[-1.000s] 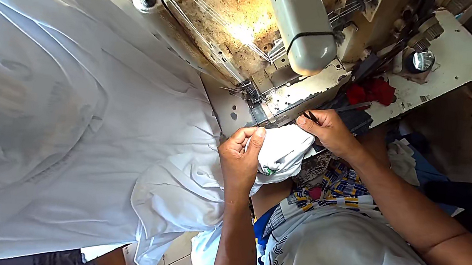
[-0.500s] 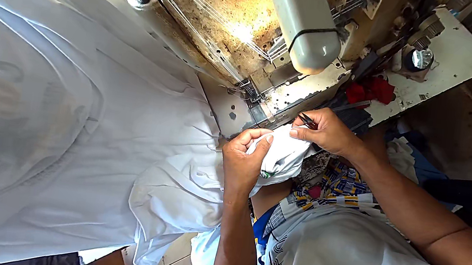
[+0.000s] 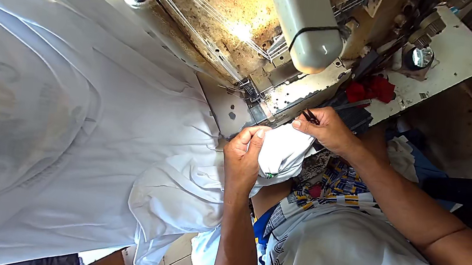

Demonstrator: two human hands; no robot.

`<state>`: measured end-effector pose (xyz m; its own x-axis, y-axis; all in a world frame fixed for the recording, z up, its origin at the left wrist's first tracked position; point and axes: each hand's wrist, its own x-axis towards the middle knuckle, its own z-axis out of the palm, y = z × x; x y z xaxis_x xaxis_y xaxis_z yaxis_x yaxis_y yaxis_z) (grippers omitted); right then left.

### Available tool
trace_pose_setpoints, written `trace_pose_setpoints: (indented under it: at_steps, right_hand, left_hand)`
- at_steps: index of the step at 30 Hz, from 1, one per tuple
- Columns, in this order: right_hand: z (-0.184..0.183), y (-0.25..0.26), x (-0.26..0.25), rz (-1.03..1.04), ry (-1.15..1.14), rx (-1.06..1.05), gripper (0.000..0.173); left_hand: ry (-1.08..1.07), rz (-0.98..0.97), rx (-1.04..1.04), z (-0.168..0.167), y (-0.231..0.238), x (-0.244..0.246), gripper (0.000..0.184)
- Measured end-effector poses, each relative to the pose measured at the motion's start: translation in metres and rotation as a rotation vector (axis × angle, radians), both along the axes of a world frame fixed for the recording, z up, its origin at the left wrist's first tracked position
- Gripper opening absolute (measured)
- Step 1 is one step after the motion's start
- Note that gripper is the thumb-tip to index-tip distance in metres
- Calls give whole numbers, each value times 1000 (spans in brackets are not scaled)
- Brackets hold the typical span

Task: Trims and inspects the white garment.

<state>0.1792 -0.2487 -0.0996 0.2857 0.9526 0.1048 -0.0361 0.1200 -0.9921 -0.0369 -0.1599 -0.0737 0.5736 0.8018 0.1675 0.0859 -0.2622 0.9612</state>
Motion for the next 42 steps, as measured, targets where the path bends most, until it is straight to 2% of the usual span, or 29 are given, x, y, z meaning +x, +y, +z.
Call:
trace_pose_setpoints:
  at_steps: [5,12,17,21,24,27,29,32,37,42]
  right_hand:
    - [-1,-2,1,-14,35,-16,27]
    - [1,-5,3,-17,92,-31,26]
    - [0,-5,5,-20,94,-9,26]
    - [5,-7,2,-6,130,0,23]
    - [10,-7,-1,30,135,37,21]
    - [11,-6,-1,102,90,109,16]
    - [11,-5,-1,159,53,156,13]
    - [13,-5,-5,178,35,178,11]
    - [15,-4,-15,83,100,146,15]
    - [11,-3,-20,16,176,70,18]
  left_hand:
    - [-58,-56,-31,-1,4,-4,29]
    - [-46,-60,-35,-1,3,-9,25]
    - [-3,-83,-88,7,-3,-8,41]
    - [194,-55,-71,21,-12,-4,60]
    - [286,-23,-34,26,-16,-1,47]
    - [213,8,-12,21,-16,1,20]
    - [147,-24,-16,19,-14,0,16]
    - [78,-49,-94,20,-16,2,18]
    - [81,-59,-176,23,-14,2,38]
    - [49,-118,-238,23,-7,-2,46]
